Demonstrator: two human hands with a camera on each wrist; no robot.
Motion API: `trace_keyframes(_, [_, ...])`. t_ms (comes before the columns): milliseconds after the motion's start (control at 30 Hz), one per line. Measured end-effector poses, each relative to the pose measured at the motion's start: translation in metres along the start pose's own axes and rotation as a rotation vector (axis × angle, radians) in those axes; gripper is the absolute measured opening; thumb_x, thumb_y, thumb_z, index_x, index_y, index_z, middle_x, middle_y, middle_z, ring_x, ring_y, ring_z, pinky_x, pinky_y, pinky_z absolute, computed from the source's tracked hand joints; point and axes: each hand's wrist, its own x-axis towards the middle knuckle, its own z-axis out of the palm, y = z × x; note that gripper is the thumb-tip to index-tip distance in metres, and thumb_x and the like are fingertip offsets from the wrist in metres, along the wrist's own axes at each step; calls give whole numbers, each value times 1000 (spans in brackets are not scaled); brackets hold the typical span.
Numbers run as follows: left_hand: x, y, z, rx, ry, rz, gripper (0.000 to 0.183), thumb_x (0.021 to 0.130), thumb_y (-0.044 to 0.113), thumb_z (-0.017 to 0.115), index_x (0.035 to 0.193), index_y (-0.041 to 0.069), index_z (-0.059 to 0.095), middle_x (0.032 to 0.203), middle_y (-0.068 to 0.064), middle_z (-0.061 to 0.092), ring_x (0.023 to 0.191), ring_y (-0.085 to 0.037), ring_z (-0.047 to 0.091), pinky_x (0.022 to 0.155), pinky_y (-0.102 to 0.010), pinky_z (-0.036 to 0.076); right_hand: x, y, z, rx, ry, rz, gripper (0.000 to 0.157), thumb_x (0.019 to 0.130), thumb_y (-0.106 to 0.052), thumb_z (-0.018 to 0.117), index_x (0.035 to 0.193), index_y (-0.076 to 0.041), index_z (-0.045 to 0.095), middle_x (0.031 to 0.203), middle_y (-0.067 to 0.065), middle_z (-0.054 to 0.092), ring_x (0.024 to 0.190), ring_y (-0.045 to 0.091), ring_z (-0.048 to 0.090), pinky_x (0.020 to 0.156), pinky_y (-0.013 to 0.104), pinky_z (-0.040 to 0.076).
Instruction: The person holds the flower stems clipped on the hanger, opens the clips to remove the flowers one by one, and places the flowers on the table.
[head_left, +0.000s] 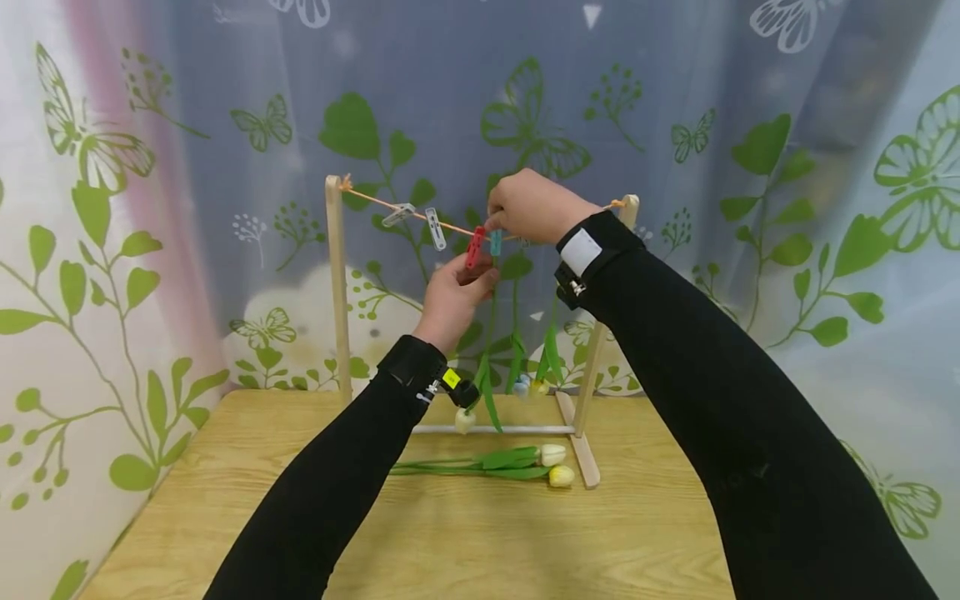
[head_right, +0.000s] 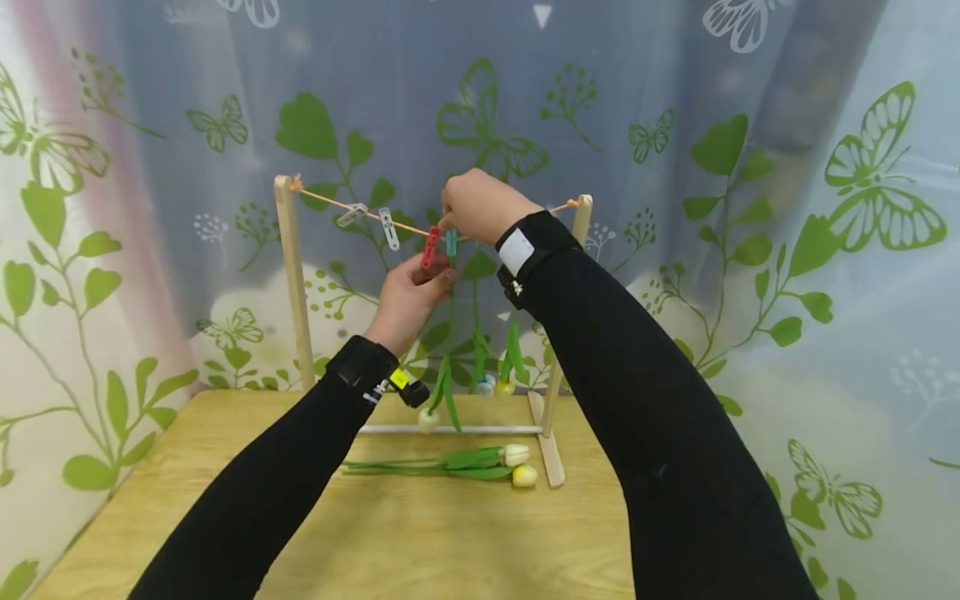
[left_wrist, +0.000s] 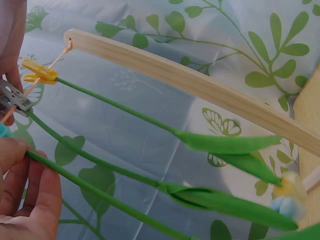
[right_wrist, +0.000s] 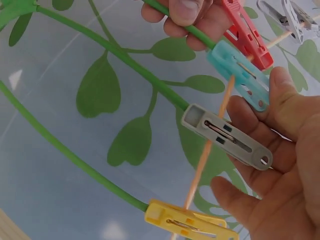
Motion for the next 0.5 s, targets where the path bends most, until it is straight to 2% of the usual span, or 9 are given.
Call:
trace_keyframes(300, [0, -1, 2, -35, -15, -22, 35, 102, 17, 69, 133, 1, 66, 134, -22, 65, 118, -29, 66, 102, -39, 59, -1, 1, 8, 16, 98, 6, 21, 107, -19, 60, 106, -9, 78, 106, 7, 76, 80, 19, 72, 70, 32, 60])
trace_keyframes(500, [0, -4, 1, -55, -27, -40, 38, 102, 17, 69, 136, 2, 64, 136, -23, 64, 123, -31, 64, 105, -40, 58, -3, 0, 9, 28, 157, 11, 20, 105, -18, 63, 103, -9, 81, 103, 7, 79, 71, 19, 69, 62, 29, 53])
